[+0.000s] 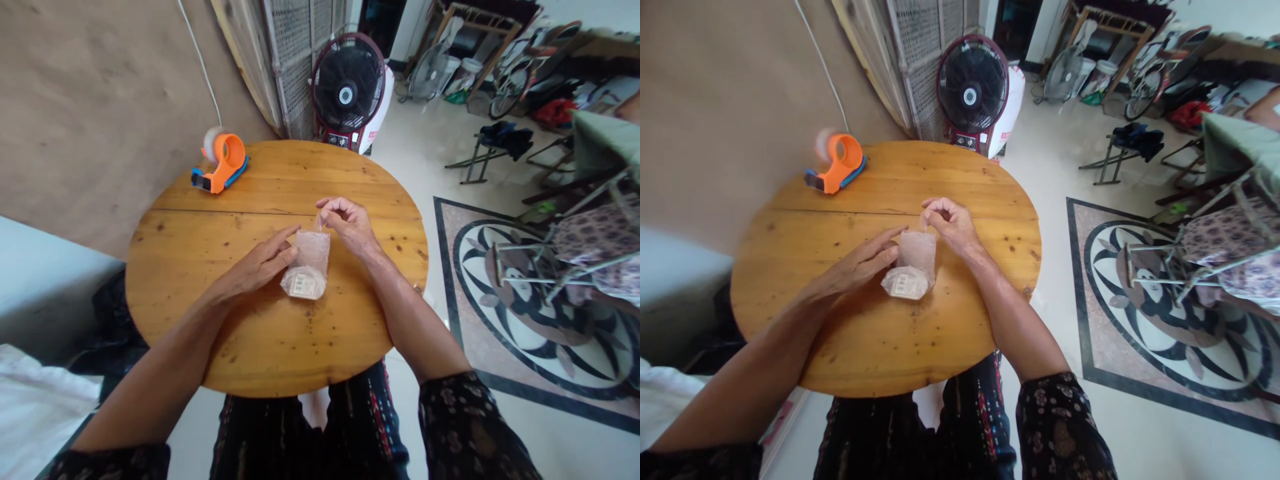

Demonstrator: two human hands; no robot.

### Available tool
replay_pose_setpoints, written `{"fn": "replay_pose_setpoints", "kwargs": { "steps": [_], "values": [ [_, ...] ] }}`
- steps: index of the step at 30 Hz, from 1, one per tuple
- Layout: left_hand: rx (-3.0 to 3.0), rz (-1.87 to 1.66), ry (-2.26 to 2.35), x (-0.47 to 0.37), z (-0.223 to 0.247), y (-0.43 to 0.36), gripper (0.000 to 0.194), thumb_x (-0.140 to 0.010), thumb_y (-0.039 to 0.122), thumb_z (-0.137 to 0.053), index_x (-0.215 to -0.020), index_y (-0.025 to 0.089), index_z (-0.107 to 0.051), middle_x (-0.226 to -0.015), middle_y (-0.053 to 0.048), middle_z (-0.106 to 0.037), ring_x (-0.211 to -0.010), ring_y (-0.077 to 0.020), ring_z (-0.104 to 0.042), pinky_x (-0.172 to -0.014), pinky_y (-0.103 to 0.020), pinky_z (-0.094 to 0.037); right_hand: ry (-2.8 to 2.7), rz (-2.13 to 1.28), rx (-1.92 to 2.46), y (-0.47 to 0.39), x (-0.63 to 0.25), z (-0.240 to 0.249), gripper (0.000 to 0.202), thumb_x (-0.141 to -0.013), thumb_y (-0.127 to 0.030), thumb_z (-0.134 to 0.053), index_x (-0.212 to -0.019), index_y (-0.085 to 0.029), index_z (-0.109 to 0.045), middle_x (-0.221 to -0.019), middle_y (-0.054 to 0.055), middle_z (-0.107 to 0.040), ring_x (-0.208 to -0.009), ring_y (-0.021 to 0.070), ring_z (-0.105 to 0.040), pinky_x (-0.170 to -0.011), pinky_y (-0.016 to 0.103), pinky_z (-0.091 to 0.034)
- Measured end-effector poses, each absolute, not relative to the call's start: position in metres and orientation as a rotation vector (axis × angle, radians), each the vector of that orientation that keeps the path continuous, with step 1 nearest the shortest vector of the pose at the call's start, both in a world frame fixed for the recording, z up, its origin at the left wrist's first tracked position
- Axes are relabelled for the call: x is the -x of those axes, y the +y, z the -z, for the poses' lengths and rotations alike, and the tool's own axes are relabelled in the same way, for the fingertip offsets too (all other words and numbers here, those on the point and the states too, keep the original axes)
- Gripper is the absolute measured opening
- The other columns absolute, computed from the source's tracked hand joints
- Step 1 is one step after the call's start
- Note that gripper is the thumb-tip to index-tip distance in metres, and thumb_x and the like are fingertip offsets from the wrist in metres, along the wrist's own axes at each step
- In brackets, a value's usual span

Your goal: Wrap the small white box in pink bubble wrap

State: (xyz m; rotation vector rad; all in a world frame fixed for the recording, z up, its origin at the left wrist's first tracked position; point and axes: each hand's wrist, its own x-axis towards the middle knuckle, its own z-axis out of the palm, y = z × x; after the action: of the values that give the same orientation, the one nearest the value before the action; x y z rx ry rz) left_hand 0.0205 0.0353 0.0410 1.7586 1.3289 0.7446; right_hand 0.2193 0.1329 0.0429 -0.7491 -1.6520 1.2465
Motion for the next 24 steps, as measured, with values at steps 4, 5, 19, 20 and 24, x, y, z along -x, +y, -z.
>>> {"fn": "replay_pose_setpoints", "kwargs": {
  "steps": [4,5,19,20,24],
  "values": [
    [-1.724,-0.750,1.261,-0.0208,-0.0429,0.0367,0.052,-0.095,0.052,-0.040,-0.132,0.018,-0.053,-0.102,-0.007,-0.066,-0.099,-0.0231,-0.058,-0.086,-0.032,-0.048,-1.652,-1.212,0.759,0.1323,-0.2194,-0.0445,0.039,-0.077,-0.058,-0.065,-0.070,-0.021,-0.057,-0.095,0.005,-0.063,-0.098,0.0191,-0.058,-0.093,0.037,-0.047],
    [-1.704,-0.742,1.242,-0.0211,-0.0430,0.0369,0.051,-0.095,0.053,-0.041,-0.129,0.018,-0.056,-0.100,-0.006,-0.067,-0.099,-0.0233,-0.058,-0.086,-0.032,-0.048,-1.651,-1.203,0.753,0.1324,-0.2197,-0.0451,0.040,-0.077,-0.060,-0.065,-0.070,-0.021,-0.057,-0.096,0.006,-0.063,-0.098,0.0193,-0.058,-0.093,0.038,-0.047],
    [-1.400,-0.712,1.193,-0.0279,-0.0368,0.0342,0.034,-0.085,0.049,-0.059,-0.082,0.016,-0.063,-0.072,0.000,-0.061,-0.064,-0.0131,-0.054,-0.062,-0.025,-0.043,-1.605,-1.108,0.740,0.1355,-0.2217,-0.0453,0.043,-0.081,-0.064,-0.059,-0.074,-0.022,-0.053,-0.082,0.004,-0.061,-0.109,0.0210,-0.057,-0.088,0.034,-0.048],
    [-1.400,-0.721,1.206,-0.0280,-0.0364,0.0347,0.034,-0.085,0.049,-0.059,-0.080,0.016,-0.062,-0.070,0.001,-0.059,-0.062,-0.0125,-0.052,-0.060,-0.025,-0.042,-1.596,-1.116,0.748,0.1366,-0.2218,-0.0442,0.043,-0.080,-0.064,-0.059,-0.074,-0.022,-0.054,-0.083,0.004,-0.061,-0.108,0.0211,-0.057,-0.087,0.034,-0.049],
    [-1.383,-0.780,1.224,-0.0288,-0.0356,0.0366,0.035,-0.085,0.051,-0.058,-0.080,0.016,-0.061,-0.070,0.000,-0.058,-0.063,-0.0131,-0.051,-0.060,-0.026,-0.041,-1.504,-1.169,0.792,0.1403,-0.2224,-0.0416,0.041,-0.078,-0.061,-0.062,-0.075,-0.021,-0.057,-0.091,0.005,-0.065,-0.097,0.0194,-0.059,-0.075,0.030,-0.050]
  ]
}}
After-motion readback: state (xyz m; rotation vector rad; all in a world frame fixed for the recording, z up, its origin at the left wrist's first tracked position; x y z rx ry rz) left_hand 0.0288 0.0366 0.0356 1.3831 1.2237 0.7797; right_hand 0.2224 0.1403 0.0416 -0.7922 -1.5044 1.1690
